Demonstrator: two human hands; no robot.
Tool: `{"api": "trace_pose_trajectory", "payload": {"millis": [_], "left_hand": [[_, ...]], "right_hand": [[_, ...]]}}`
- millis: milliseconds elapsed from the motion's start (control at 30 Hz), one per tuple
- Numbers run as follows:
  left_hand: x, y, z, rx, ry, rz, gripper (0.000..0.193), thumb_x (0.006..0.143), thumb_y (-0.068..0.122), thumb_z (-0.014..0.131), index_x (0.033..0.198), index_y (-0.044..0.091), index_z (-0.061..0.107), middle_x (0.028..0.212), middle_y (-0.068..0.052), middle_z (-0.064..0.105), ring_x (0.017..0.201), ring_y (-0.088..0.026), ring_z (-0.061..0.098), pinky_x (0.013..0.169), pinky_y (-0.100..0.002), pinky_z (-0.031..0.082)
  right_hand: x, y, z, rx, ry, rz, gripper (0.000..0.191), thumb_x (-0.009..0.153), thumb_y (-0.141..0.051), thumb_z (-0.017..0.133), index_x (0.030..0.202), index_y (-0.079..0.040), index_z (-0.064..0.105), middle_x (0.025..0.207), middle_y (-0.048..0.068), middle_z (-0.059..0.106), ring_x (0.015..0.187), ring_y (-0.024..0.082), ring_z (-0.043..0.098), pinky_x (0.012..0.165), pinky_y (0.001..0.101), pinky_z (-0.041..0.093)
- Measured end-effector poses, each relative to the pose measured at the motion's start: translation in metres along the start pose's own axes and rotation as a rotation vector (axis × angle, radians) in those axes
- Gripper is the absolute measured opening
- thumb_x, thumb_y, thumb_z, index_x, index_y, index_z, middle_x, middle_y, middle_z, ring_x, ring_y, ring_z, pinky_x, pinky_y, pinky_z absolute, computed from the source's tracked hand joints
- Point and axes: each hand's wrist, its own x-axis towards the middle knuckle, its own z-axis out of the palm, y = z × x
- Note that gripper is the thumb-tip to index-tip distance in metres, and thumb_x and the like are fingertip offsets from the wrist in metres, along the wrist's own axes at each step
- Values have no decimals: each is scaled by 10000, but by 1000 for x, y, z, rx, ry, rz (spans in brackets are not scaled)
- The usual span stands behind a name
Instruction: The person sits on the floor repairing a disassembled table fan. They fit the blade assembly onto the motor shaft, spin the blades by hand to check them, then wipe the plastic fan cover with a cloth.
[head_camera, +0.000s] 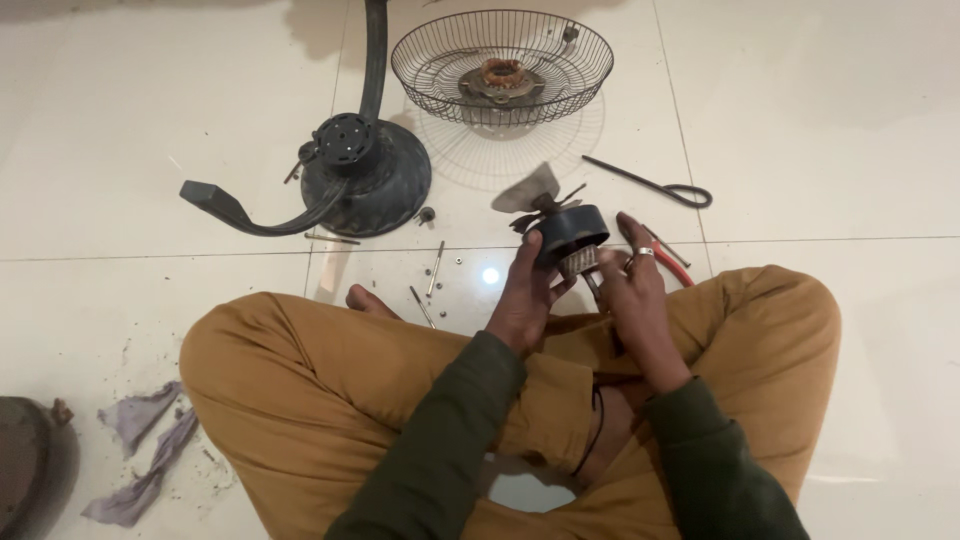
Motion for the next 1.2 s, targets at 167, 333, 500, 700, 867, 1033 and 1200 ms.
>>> {"api": "trace_pose_trajectory", "payload": {"millis": [167, 333, 500, 700, 867, 1033, 1200], "left_hand": [[7, -6, -7, -95, 60, -12, 749, 906, 645, 692, 1409, 113, 532, 1217, -49, 620, 1055, -175, 539, 961, -383, 440], [4, -6, -6, -39, -16, 11, 768, 832, 659, 659, 1387, 145, 523, 1307, -23, 638, 1216, -145, 584, 1031, -357, 470], [0, 1, 0, 6, -28, -8, 763, 874, 656, 656, 1417, 140, 509, 1299, -16, 610, 1188, -162, 539, 942, -385, 429], [5, -2, -5, -81, 36, -8, 628, 930, 633, 660, 1354, 177, 579, 1161, 14, 626, 1010, -144, 521, 979, -390, 455], [-1, 0, -3, -51, -1, 12, 605, 927, 603, 667, 1320, 148, 595, 1146, 32, 662, 999, -111, 569, 925, -377, 437], [-4, 7, 3, 26, 16, 10, 643, 863, 608, 649, 1305, 144, 595, 1169, 43, 682, 1047, -93, 623, 843, -374, 450], [3, -1, -3, -78, 27, 13, 653, 998, 618, 672, 1381, 96, 590, 1130, -19, 622, 955, -142, 534, 959, -383, 472]], "right_hand": [[-5, -6, 3, -466, 34, -421, 971, 745, -215, 876, 1510, 33, 331, 965, 113, 675, 602, 135, 553, 529, 286, 471], [0, 23, 8, 208, -72, -10, 773, 911, -303, 697, 1503, 42, 338, 879, 118, 689, 626, 128, 554, 537, 294, 470], [2, 27, 7, 124, 139, 109, 499, 1117, -315, 456, 1526, -36, 522, 746, 62, 562, 595, 119, 493, 539, 292, 406], [-7, -7, 9, -464, 49, -538, 811, 857, -300, 772, 1493, 16, 380, 899, 84, 633, 627, 157, 559, 525, 290, 458], [-4, -2, 13, 314, -146, 223, 682, 926, -378, 714, 1409, 15, 434, 773, 92, 672, 496, 104, 489, 411, 237, 351], [-1, 0, 12, 399, -171, 237, 718, 946, -447, 672, 1488, -54, 412, 832, 86, 718, 529, 68, 552, 434, 201, 396], [-8, -6, 18, -440, 29, -337, 947, 782, -299, 805, 1537, -32, 300, 933, 109, 665, 599, 158, 550, 508, 276, 445]]}}
